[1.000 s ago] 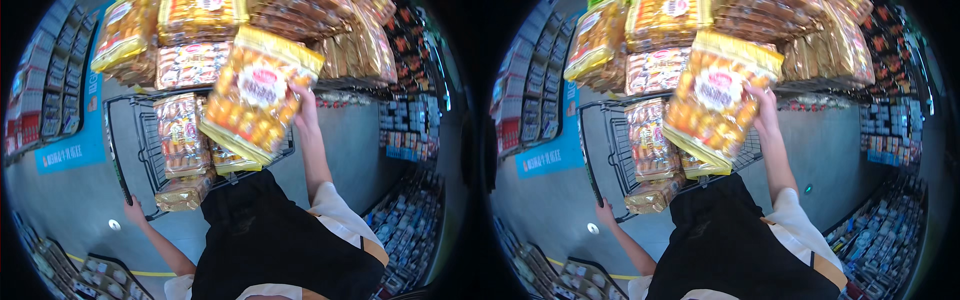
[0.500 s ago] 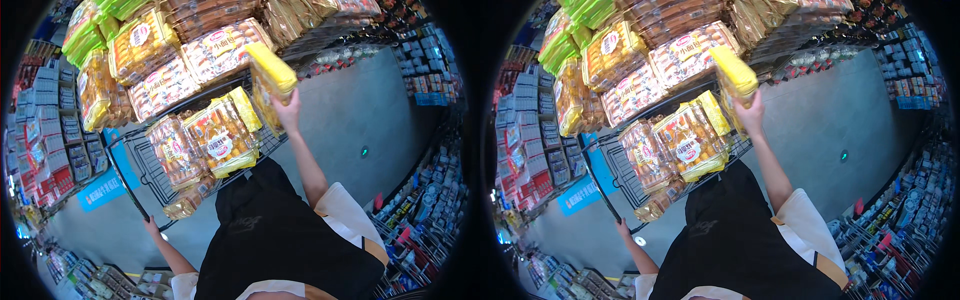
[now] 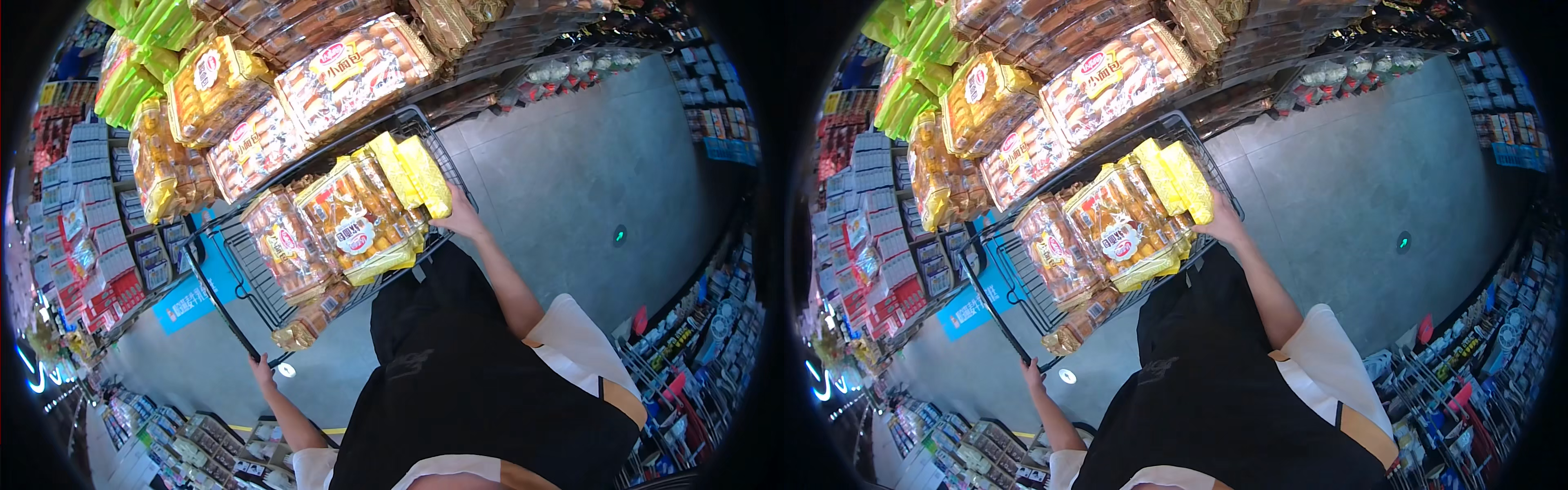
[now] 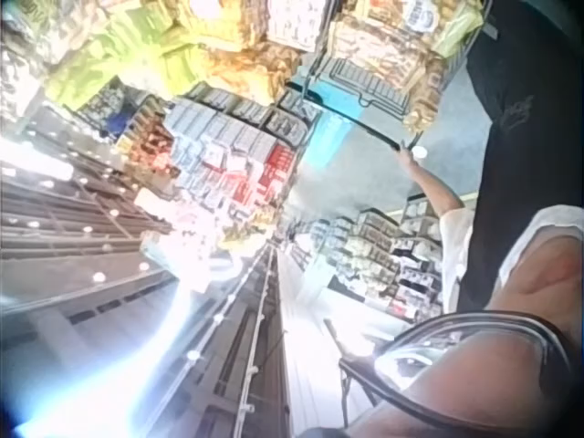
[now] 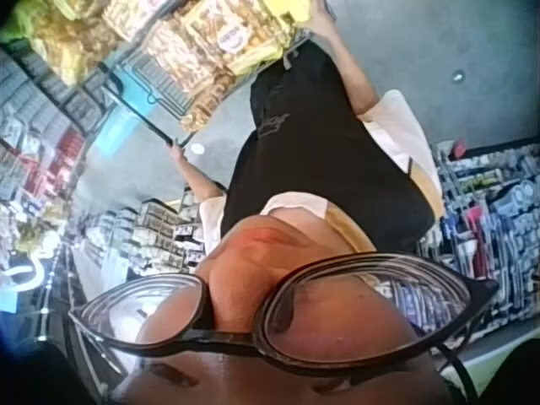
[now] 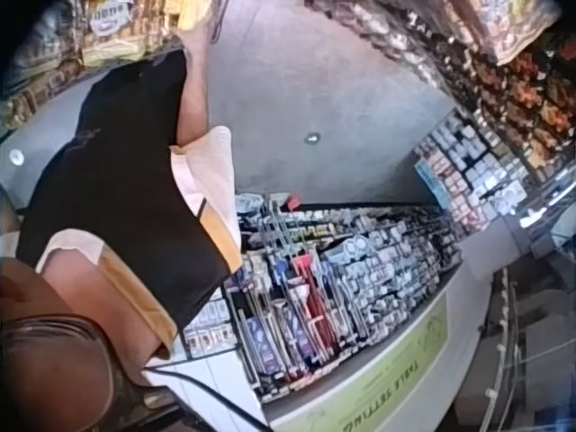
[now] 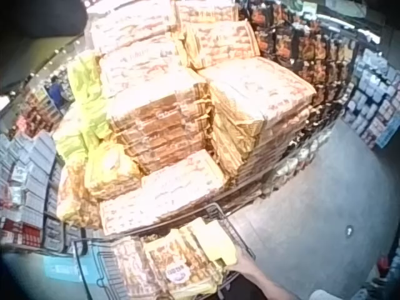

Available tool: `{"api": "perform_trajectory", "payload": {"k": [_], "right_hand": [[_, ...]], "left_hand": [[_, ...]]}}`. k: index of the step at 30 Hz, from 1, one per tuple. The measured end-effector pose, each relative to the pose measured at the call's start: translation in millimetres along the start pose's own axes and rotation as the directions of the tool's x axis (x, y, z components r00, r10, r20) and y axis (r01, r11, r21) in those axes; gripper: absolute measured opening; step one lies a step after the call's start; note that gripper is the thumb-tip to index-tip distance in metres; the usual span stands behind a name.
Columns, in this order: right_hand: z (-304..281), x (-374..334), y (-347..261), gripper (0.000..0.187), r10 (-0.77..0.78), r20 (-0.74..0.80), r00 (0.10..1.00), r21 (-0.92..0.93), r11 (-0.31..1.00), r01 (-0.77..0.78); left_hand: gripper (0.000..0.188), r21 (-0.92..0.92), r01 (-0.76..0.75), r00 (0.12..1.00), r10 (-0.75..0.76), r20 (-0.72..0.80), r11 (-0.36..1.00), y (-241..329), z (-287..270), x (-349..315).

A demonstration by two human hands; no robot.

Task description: Restocking and arranging packages of bread on a supermarket shelf from a shopping cart.

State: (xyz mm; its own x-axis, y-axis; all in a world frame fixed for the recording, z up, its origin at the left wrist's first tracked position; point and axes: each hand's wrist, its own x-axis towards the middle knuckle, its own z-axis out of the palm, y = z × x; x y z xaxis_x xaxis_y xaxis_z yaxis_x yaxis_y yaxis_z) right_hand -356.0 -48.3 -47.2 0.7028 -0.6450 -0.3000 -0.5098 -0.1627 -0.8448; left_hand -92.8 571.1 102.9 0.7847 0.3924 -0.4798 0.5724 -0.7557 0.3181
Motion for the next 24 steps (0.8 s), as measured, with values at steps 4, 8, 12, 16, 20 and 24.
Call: {"api": "perform_trajectory", "payload": {"k": [4,8,12,16,20,24], "right_hand": [[0.8,26.9,-14.8,0.093,0.137,-0.022,0.99,-0.047,0.989,-0.138],[9.1,66.4,-11.4,0.085,0.259,0.067,0.964,-0.365,0.905,-0.218],[-0.3,89.1,-10.9,0.071,0.337,0.047,0.94,-0.38,0.877,-0.295],[11.9,95.6,-10.0,0.061,0.249,-0.099,0.964,-0.402,0.876,-0.267],[12.1,100.3,-16.1,0.054,0.192,-0.137,0.972,-0.424,0.875,-0.233],[18.8,87.6,-33.0,0.053,0.052,-0.172,0.984,-0.405,0.906,-0.119]], "left_hand": [[0.074,-0.064,-0.042,0.999,0.041,-0.015,0.997,-4.3,12.0,13.2],[0.077,-0.006,-0.072,0.995,0.072,-0.063,0.997,-10.7,20.1,23.6],[0.081,-0.048,-0.125,0.988,0.12,-0.093,0.991,-34.0,15.4,33.2],[0.085,-0.009,-0.247,0.961,0.243,-0.135,0.969,-29.7,30.7,30.8],[0.088,0.059,-0.253,0.955,0.259,-0.145,0.966,-27.6,35.7,23.9],[0.089,0.031,-0.259,0.945,0.26,-0.199,0.965,-64.0,29.9,30.8]]}}
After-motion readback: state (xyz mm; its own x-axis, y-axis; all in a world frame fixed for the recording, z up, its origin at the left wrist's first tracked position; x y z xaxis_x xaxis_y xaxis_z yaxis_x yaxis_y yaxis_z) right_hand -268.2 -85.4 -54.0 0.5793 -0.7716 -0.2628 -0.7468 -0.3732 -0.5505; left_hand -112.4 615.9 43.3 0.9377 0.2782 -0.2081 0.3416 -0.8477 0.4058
